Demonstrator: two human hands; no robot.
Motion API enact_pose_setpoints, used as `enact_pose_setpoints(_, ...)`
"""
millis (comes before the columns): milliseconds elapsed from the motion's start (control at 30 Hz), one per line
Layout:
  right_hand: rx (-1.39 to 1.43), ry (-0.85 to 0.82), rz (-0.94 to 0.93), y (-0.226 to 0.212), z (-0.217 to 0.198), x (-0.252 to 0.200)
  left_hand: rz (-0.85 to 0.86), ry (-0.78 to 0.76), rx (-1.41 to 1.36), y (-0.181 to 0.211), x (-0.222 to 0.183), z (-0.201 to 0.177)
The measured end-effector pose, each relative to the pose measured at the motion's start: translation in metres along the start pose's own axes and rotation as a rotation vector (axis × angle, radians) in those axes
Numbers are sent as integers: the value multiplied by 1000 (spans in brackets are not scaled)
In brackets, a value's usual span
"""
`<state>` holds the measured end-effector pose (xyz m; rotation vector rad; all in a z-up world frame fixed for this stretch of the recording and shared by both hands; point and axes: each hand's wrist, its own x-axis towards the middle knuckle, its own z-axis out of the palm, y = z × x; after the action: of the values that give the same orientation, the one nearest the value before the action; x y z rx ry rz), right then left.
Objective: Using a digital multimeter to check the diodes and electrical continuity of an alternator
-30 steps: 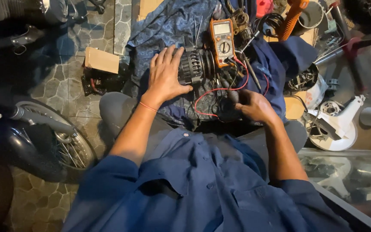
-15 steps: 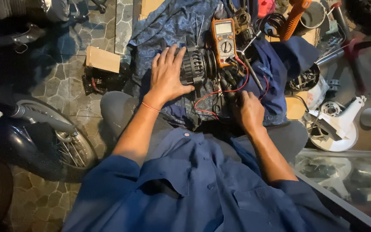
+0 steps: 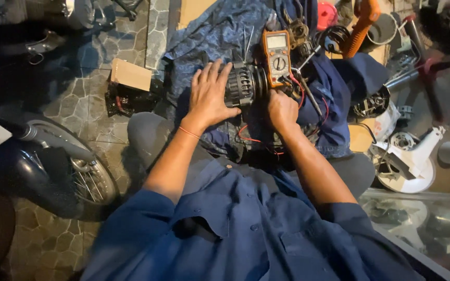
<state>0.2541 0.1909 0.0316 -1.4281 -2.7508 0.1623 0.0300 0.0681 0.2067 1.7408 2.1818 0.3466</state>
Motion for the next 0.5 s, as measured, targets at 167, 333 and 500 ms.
enact_pose_setpoints(167,70,-43,128,-11,-9,-1,6,2,7,0,-1,-1)
enact_pose_setpoints(333,128,-80,232,-13,7,5,-3,10,16,0,0,-2)
enact_pose_setpoints(500,199,-116,274,-26,-21,-1,-1,14,1,2,-2,-2)
